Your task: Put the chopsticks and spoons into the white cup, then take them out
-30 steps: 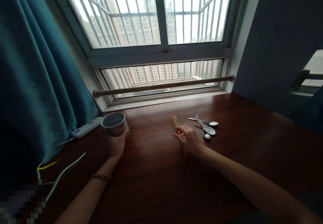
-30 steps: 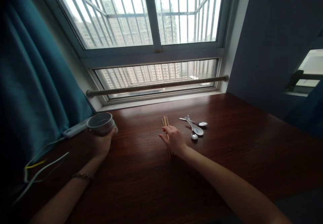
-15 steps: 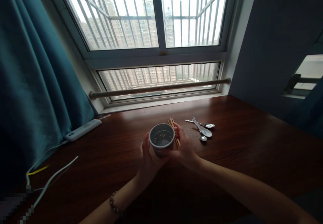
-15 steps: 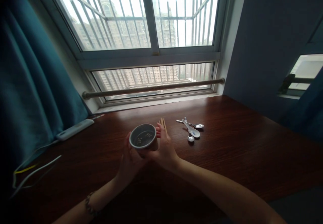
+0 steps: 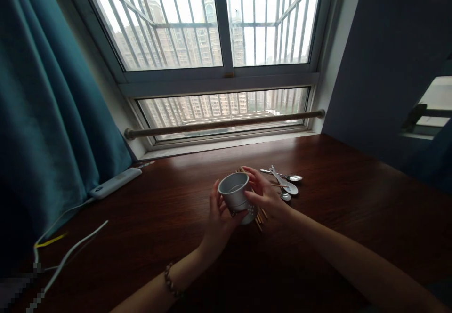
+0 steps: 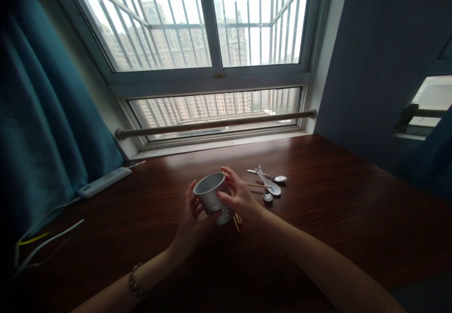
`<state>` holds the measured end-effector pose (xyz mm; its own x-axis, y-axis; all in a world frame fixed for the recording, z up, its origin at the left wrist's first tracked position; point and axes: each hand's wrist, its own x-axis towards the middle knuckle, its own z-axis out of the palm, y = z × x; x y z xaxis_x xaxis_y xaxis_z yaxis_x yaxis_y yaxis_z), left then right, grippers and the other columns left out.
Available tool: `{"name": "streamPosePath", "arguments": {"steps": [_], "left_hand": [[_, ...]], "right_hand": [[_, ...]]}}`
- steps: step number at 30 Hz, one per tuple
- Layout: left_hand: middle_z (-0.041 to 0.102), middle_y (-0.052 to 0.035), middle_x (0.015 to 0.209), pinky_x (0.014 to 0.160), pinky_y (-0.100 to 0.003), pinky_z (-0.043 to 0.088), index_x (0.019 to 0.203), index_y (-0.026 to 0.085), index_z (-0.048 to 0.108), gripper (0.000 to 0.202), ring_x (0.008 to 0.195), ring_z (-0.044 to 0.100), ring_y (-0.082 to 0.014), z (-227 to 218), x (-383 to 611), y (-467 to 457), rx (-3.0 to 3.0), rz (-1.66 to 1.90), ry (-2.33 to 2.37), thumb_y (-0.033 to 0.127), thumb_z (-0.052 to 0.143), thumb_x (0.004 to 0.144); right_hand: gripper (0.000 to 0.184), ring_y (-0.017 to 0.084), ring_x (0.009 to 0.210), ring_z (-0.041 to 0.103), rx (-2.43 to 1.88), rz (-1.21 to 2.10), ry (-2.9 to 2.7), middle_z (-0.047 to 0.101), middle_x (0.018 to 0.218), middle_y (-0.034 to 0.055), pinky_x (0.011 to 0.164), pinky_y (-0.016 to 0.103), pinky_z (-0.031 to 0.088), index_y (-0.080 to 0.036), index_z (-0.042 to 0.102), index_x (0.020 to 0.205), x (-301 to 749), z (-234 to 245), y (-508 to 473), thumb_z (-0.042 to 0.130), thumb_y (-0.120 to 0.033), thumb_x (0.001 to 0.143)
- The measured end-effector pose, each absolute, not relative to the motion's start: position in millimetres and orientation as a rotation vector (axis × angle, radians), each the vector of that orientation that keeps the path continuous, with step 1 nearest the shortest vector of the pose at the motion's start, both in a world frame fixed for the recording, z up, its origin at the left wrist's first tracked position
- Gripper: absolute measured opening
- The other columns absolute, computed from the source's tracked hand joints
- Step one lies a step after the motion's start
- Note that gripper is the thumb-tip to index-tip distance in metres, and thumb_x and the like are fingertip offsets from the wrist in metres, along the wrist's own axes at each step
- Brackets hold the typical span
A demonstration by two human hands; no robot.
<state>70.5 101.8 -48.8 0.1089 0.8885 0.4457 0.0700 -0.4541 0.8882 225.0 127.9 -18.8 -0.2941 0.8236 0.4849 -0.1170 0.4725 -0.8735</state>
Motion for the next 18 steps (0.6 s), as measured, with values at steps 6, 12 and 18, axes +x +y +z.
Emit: {"name": "streamPosePath", "arguments": {"steps": [6, 12, 18], "left_hand": [[0.027, -0.0133, 0.141, 0.097, -0.042, 0.040, 0.137, 0.032, -0.002, 0.103, 0.120, 0.042, -0.0256, -18.9, 83.5, 121.4, 1.965, 1.524, 0.966, 0.032, 0.072, 0.066], [0.044, -0.0129, 0.126, 0.083, -0.038, 0.048, 0.131, 0.022, 0.028, 0.060, 0.102, 0.054, -0.0217, -29.1, 82.9, 147.5, 2.203, 1.398, 1.251, 0.034, 0.057, 0.079], [0.057, -0.0053, 0.110, 0.071, -0.031, 0.050, 0.109, 0.023, 0.056, 0.033, 0.067, 0.060, -0.0141, -67.6, 65.4, 162.5, 2.441, 1.017, 1.216, 0.027, 0.059, 0.077]], "right_hand": [[0.097, 0.023, 0.092, 0.057, -0.894, 0.745, -1.578, 0.057, 0.105, 0.0099, 0.081, 0.036, 0.047, -0.018, 0.020, 0.134, 242.3, 21.2, 132.3, 0.076, -0.036, 0.057], [0.101, 0.023, 0.106, 0.052, -0.963, 0.275, -1.267, 0.044, 0.123, 0.0114, 0.090, 0.035, 0.043, -0.022, 0.016, 0.134, 343.9, 7.0, 185.8, 0.076, -0.034, 0.054], [0.107, 0.025, 0.115, 0.045, -1.127, 0.217, -1.116, 0.038, 0.126, 0.0170, 0.099, 0.038, 0.035, -0.014, 0.013, 0.132, 422.9, -42.6, 223.0, 0.076, -0.035, 0.049]]}}
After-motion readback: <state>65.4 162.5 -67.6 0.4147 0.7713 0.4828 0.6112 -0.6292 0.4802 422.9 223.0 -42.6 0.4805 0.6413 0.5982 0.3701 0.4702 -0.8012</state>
